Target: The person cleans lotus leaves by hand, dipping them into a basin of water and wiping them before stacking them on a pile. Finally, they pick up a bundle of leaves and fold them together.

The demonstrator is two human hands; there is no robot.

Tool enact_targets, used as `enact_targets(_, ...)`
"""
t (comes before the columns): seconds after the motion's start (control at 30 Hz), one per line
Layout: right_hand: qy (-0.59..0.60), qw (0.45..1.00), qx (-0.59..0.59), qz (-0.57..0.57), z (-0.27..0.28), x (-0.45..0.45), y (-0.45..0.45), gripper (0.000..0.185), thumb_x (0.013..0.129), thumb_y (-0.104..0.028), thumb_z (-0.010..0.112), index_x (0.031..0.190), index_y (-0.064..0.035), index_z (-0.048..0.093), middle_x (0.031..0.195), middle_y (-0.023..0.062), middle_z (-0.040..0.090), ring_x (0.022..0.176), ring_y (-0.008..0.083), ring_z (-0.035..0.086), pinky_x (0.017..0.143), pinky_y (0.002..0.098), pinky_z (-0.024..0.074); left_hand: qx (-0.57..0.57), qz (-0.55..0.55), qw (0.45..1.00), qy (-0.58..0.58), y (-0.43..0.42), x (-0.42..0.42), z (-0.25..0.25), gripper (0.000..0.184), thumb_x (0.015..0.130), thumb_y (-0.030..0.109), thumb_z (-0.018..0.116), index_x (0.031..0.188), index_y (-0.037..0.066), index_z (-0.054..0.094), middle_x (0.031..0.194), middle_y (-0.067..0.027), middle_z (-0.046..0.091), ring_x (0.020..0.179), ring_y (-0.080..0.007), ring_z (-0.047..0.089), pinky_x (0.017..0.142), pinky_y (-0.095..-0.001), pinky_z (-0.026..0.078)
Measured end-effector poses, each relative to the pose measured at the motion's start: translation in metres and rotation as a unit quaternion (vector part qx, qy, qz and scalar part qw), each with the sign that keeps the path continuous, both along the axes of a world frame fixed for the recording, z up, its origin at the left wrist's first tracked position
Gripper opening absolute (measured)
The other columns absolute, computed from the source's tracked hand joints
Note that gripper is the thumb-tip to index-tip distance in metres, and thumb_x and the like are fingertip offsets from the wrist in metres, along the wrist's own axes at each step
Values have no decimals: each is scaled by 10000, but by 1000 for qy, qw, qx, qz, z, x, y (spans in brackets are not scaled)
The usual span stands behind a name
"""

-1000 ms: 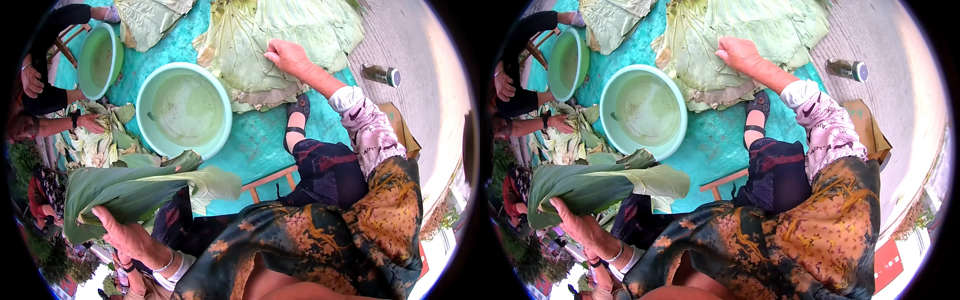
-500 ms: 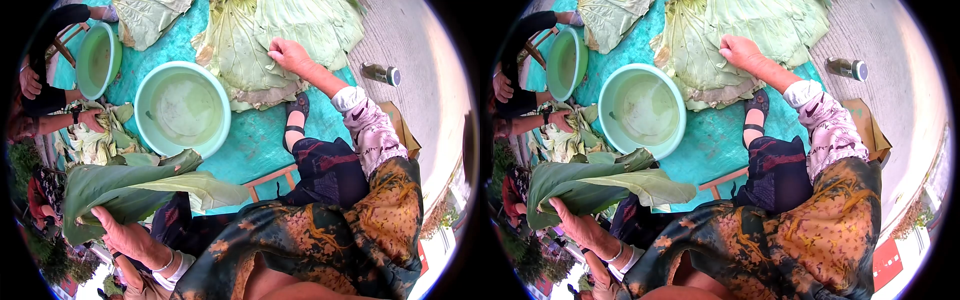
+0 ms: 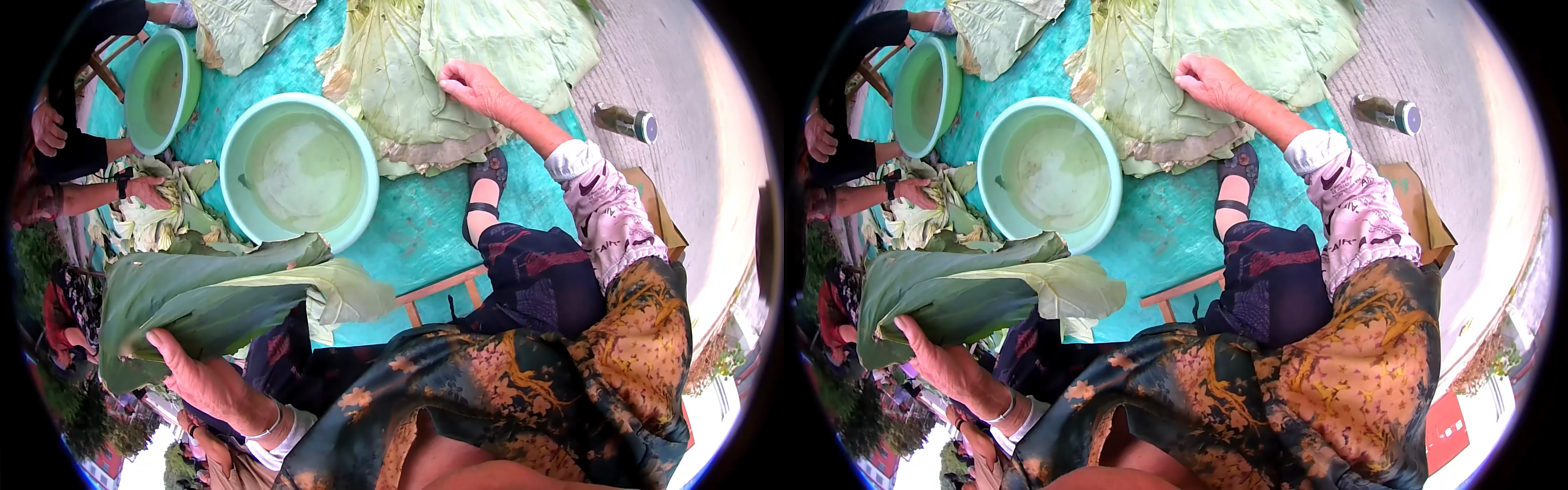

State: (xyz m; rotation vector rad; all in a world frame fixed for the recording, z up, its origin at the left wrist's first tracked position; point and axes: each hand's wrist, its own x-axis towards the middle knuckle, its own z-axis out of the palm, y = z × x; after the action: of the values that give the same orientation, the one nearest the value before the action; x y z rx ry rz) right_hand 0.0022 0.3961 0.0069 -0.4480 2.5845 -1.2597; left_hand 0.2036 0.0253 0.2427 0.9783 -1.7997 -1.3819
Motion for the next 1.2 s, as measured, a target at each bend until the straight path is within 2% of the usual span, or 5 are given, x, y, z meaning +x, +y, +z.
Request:
enact_targets(0.17, 68, 969, 232, 49, -14, -4, -18, 216, 830, -229, 550, 992, -91, 516, 947, 131, 587, 889, 330, 576, 753, 425, 456, 50, -50, 996, 45, -3, 2, -5, 458, 826, 280, 664, 1170, 6, 538, 1100, -68, 582, 927, -168, 567, 833, -353, 477)
enact_targets(0.47, 0, 970, 238, 48, 24, -2, -30, 244, 808, -210, 614, 977, -55, 528, 857, 132, 601, 773, 245, 594, 678, 353, 463, 105, -142, 984, 17, -8, -2, -6, 374, 851, 275, 633, 1120, 26, 559, 1009, -35, 609, 856, -114, 566, 764, -272, 456)
enact_targets(0.73, -14, 970, -179, 161, 226, 73, -152, 289, 856, -210, 618, 1065, -23, 549, 959, 19, 589, 853, 97, 558, 767, 248, 458, 81, -234, 967, 65, -15, 11, -21, 257, 888, 263, 583, 921, 9, 614, 750, 20, 568, 702, -57, 482, 630, -240, 421)
enact_targets(1.0, 28, 968, -83, 237, 257, 143, -241, 142, 808, -63, 627, 862, -18, 503, 688, -16, 524, 611, 40, 485, 546, 193, 417, 21, -319, 941, 110, -16, 29, -22, 264, 884, 240, 560, 1005, 7, 581, 786, -51, 606, 752, -108, 521, 700, -303, 451)
enact_targets(1.2, -48, 949, -132, 283, 260, 148, -254, 141, 807, -91, 636, 898, -33, 546, 775, -26, 576, 673, 34, 506, 607, 189, 417, -19, -308, 945, 105, -25, 48, -12, 304, 826, 235, 586, 997, -17, 583, 842, -207, 623, 819, -337, 606, 757, -403, 459)
